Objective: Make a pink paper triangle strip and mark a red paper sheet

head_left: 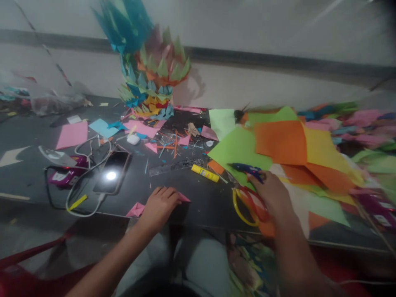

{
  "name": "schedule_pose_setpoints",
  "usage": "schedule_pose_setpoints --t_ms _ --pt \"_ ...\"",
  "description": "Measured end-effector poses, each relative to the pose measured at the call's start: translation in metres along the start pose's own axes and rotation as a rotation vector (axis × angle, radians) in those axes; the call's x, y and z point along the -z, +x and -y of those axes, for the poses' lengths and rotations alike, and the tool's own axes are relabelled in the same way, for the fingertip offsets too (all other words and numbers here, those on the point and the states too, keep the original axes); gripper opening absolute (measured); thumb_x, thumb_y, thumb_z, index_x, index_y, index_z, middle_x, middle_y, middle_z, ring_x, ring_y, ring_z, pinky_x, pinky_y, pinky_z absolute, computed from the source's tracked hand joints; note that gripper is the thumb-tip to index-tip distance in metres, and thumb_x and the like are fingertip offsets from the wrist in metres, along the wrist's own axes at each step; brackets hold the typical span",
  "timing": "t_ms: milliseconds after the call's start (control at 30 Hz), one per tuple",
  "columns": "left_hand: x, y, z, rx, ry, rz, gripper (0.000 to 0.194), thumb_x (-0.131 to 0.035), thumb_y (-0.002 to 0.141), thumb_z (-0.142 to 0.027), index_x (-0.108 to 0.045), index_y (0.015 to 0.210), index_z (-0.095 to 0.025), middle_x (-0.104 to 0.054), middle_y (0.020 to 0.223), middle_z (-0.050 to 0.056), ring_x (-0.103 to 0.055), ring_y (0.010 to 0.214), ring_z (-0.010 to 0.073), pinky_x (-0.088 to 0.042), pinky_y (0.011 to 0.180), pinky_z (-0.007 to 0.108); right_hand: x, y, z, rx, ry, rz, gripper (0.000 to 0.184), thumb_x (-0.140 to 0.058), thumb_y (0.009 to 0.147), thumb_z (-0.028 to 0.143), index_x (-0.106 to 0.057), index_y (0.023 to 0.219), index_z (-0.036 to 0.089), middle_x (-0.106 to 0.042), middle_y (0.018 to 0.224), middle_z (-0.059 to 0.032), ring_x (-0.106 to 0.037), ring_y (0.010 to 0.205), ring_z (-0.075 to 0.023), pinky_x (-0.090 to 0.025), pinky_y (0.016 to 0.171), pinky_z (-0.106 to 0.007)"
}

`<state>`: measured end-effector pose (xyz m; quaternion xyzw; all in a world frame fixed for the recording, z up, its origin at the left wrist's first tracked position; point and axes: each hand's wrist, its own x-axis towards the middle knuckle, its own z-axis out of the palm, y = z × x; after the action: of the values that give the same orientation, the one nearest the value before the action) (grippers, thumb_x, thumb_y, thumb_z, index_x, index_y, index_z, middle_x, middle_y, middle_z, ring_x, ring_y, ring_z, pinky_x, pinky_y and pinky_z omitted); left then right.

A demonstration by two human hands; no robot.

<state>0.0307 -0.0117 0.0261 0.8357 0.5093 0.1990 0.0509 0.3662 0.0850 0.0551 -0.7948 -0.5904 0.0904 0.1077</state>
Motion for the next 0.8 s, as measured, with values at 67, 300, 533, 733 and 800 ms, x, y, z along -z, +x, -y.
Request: schedule_pose_setpoints --t_ms 67,300,533,733,800 --pt "-0.002 -0.003 0.000 -0.015 0.009 -0.051 0.011 -0.049 0.088 -0.020 -0.060 0.087 -0.020 -0.063 0.090 0.001 -0.057 0.080 0.0155 -0.038 0.078 0.033 -0.004 0.007 -0.001 -0.067 0.004 0.008 0.047 -0.051 0.076 0.049 -0.055 0.108 0.013 -0.063 0.095 -0.0130 -0.058 0.080 -0.0254 -0.039 0.062 -0.031" --pt "-0.001 -0.004 0.003 0.012 0.059 -0.121 0.017 -0.051 0.085 -0.013 -0.062 0.092 -0.023 -0.063 0.100 0.003 -0.055 0.092 0.0191 -0.036 0.089 0.039 -0.006 0.001 -0.010 -0.028 0.057 0.038 0.042 -0.049 0.075 0.056 -0.062 0.077 0.015 -0.062 0.073 -0.0109 -0.055 0.063 -0.0214 -0.036 0.056 -0.030" --pt "-0.005 -0.004 0.010 0.055 -0.033 -0.078 0.010 -0.054 0.085 -0.017 -0.063 0.084 -0.021 -0.064 0.091 0.001 -0.054 0.083 0.0174 -0.037 0.072 0.032 0.004 -0.025 -0.006 -0.052 0.039 -0.177 0.052 -0.035 0.084 0.053 -0.055 0.105 0.009 -0.060 0.082 -0.0184 -0.052 0.061 -0.0236 -0.032 0.055 -0.034" --pt "-0.005 -0.005 0.008 0.033 0.014 -0.124 0.011 -0.051 0.087 -0.021 -0.061 0.084 -0.019 -0.063 0.093 0.003 -0.055 0.085 0.0179 -0.038 0.074 0.032 0.013 -0.062 0.010 -0.117 0.124 -0.367 0.054 -0.039 0.083 0.051 -0.046 0.118 0.010 -0.060 0.089 -0.0196 -0.056 0.070 -0.0274 -0.033 0.056 -0.034" --pt "-0.005 -0.005 0.006 0.007 0.025 -0.146 0.010 -0.050 0.087 -0.019 -0.060 0.085 -0.018 -0.063 0.096 0.004 -0.055 0.088 0.0180 -0.039 0.078 0.033 0.011 -0.075 0.017 -0.069 0.174 -0.342 0.055 -0.045 0.079 0.057 -0.050 0.112 0.014 -0.061 0.084 -0.0148 -0.056 0.070 -0.0269 -0.035 0.057 -0.033"
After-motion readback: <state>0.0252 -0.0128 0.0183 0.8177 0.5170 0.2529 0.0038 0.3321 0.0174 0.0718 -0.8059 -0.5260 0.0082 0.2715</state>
